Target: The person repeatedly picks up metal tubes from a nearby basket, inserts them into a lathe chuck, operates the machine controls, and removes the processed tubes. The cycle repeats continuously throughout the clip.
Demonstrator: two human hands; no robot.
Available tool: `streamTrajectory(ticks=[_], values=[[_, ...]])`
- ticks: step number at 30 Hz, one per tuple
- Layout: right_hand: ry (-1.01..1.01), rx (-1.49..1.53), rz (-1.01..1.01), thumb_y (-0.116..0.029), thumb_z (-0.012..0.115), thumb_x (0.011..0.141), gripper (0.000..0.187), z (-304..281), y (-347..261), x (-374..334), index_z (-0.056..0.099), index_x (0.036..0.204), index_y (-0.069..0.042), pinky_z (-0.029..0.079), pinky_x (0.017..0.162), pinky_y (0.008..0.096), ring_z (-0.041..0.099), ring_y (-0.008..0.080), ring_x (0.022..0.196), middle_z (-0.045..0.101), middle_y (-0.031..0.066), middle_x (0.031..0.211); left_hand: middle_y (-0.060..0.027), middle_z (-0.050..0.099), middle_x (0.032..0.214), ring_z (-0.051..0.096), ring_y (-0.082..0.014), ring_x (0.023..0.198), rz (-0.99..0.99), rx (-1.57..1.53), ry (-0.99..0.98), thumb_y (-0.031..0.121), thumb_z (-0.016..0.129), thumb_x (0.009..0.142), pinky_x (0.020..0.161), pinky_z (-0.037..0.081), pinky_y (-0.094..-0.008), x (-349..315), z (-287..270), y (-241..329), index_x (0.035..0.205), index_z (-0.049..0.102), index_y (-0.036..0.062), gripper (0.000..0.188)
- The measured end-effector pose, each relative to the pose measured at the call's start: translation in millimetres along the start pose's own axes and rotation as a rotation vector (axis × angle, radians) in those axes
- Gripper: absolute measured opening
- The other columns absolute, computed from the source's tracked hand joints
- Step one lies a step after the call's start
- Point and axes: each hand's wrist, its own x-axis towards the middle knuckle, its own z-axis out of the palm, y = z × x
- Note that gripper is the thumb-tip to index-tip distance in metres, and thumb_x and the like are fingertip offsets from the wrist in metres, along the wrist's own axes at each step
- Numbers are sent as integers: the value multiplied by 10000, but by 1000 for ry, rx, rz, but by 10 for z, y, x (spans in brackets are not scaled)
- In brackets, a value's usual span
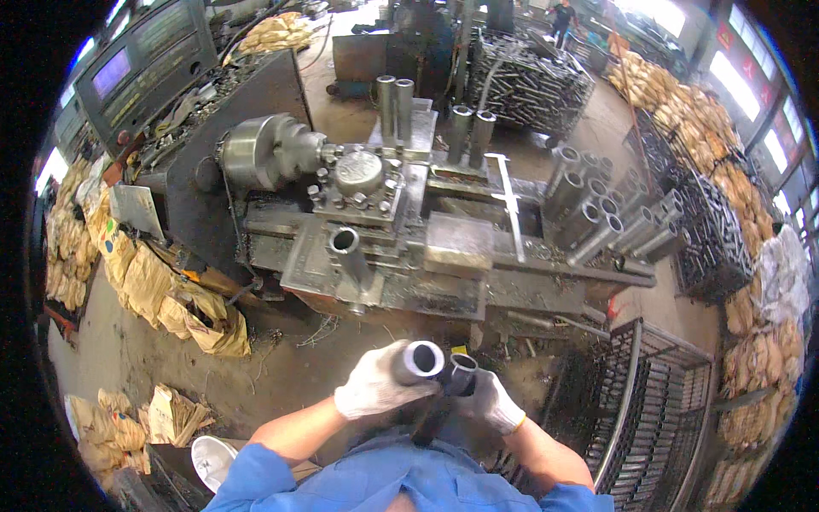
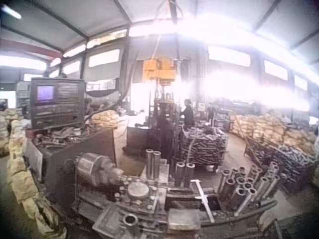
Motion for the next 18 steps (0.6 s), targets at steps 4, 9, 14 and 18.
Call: streamTrajectory(ticks=[4, 9, 14, 18], values=[[90, -338, -437, -46, 813, 772, 359, -158, -1027, 429, 744, 1125, -48, 589, 863, 354, 735, 183, 921, 784, 82, 1043, -103, 770, 1003, 746, -217, 859, 77, 10, 403, 196, 941, 768, 811, 607, -362, -134, -1024, -482, 1125, 709, 50, 450], [482, -104, -634, -121, 866, 761, 425, -636, -2126, 2068, 719, 1155, -64, 588, 870, 350, 751, 194, 933, 783, 98, 1019, -85, 737, 928, 710, -175, 756, -41, -457, 842, 10, 825, 808, 701, 601, -332, 504, -1881, -1053, 1092, 693, 10, 313], [681, -489, -635, -290, 877, 760, 556, -953, -2485, 4439, 680, 1204, -18, 594, 911, 431, 763, 351, 1018, 777, 208, 1074, -69, 762, 944, 729, -176, 799, -71, -201, 570, 36, 811, 751, 775, 599, -323, 1147, -2098, -1786, 1121, 693, 32, 388], [692, -553, -541, -383, 886, 720, 654, -909, -2250, 5561, 671, 1209, -4, 585, 953, 470, 736, 405, 1079, 759, 248, 1136, -71, 785, 951, 734, -156, 896, -159, -212, 526, 23, 833, 751, 844, 587, -326, 1266, -2068, -1653, 1031, 694, 46, 314]])
